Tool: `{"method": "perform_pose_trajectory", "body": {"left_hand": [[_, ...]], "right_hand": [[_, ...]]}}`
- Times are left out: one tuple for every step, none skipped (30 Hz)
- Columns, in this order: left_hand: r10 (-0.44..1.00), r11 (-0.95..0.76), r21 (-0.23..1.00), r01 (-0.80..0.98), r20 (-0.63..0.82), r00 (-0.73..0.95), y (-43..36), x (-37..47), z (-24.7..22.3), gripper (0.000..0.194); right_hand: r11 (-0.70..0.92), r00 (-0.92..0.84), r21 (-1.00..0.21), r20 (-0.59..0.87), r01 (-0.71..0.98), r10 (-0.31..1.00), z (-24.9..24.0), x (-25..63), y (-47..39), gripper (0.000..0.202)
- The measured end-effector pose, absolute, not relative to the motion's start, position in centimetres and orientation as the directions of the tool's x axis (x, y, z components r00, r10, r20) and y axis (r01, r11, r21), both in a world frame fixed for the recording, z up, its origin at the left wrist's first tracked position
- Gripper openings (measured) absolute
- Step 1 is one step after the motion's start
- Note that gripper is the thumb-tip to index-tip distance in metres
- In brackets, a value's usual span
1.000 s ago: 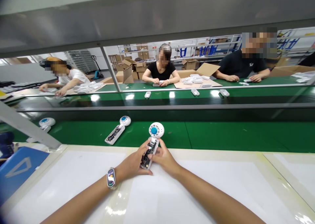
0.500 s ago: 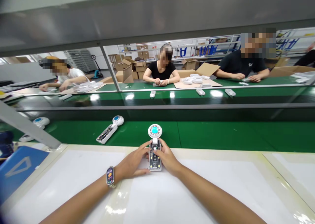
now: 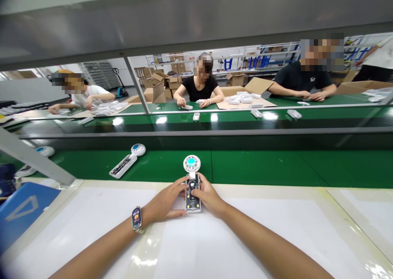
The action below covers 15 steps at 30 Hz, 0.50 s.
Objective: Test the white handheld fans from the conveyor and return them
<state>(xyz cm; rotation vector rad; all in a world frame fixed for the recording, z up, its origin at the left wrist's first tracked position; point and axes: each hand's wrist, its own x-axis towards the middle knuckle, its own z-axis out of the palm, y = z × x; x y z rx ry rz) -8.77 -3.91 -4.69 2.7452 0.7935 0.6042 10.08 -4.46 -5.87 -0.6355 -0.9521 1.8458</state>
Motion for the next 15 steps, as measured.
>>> {"method": "perform_pose_trajectory", "body": {"left_hand": [[0.549, -0.831, 0.317, 0.458, 0.323, 0.771, -3.90, -8.77, -4.70, 0.067], [0.547, -0.832, 0.316, 0.457, 0.322, 0.773, -3.89, -8.76, -4.70, 0.068], [0.546, -0.832, 0.317, 0.455, 0.323, 0.773, -3.89, -8.74, -4.70, 0.068], [0.545, -0.833, 0.318, 0.454, 0.324, 0.773, -3.89, -8.73, -4.69, 0.068], [0.547, -0.831, 0.320, 0.454, 0.324, 0.772, -3.89, -8.72, -4.68, 0.068], [0.548, -0.830, 0.323, 0.455, 0.321, 0.772, -3.89, -8.71, -4.65, 0.068], [0.551, -0.827, 0.327, 0.457, 0.317, 0.772, -3.89, -8.70, -4.62, 0.068], [0.553, -0.825, 0.331, 0.457, 0.312, 0.772, -3.89, -8.69, -4.57, 0.068], [0.555, -0.823, 0.336, 0.458, 0.307, 0.773, -3.90, -8.68, -4.53, 0.067], [0.557, -0.822, 0.340, 0.458, 0.305, 0.773, -3.90, -8.68, -4.48, 0.067], [0.557, -0.821, 0.342, 0.457, 0.304, 0.773, -3.91, -8.67, -4.44, 0.067], [0.556, -0.821, 0.344, 0.456, 0.304, 0.773, -3.91, -8.67, -4.41, 0.067], [0.557, -0.821, 0.344, 0.456, 0.305, 0.773, -3.91, -8.66, -4.39, 0.067], [0.557, -0.821, 0.342, 0.457, 0.305, 0.773, -3.91, -8.66, -4.39, 0.068], [0.557, -0.822, 0.339, 0.458, 0.306, 0.772, -3.91, -8.66, -4.40, 0.068]], "right_hand": [[-0.265, -0.434, -0.824, -0.026, -0.500, 0.900, -5.89, 10.10, -4.47, 0.054], [-0.266, -0.437, -0.824, -0.024, -0.501, 0.899, -5.93, 10.14, -4.47, 0.054], [-0.267, -0.441, -0.823, -0.021, -0.502, 0.897, -5.97, 10.17, -4.46, 0.054], [-0.266, -0.445, -0.822, -0.017, -0.503, 0.895, -6.01, 10.20, -4.46, 0.054], [-0.264, -0.448, -0.821, -0.012, -0.505, 0.894, -6.05, 10.22, -4.45, 0.054], [-0.262, -0.450, -0.821, -0.006, -0.507, 0.893, -6.06, 10.23, -4.44, 0.054], [-0.261, -0.453, -0.821, -0.002, -0.509, 0.891, -6.06, 10.24, -4.44, 0.054], [-0.260, -0.455, -0.820, 0.001, -0.510, 0.891, -6.04, 10.24, -4.44, 0.054], [-0.260, -0.456, -0.819, 0.001, -0.511, 0.890, -6.02, 10.23, -4.44, 0.054], [-0.260, -0.456, -0.820, 0.001, -0.510, 0.890, -5.99, 10.22, -4.45, 0.055], [-0.259, -0.454, -0.822, 0.000, -0.508, 0.891, -5.95, 10.19, -4.45, 0.056], [-0.255, -0.450, -0.826, -0.001, -0.503, 0.893, -5.92, 10.17, -4.45, 0.056], [-0.248, -0.445, -0.831, -0.001, -0.498, 0.895, -5.88, 10.14, -4.45, 0.057], [-0.241, -0.441, -0.837, 0.000, -0.491, 0.898, -5.84, 10.12, -4.45, 0.057], [-0.236, -0.438, -0.842, 0.000, -0.485, 0.899, -5.80, 10.10, -4.45, 0.057]]}}
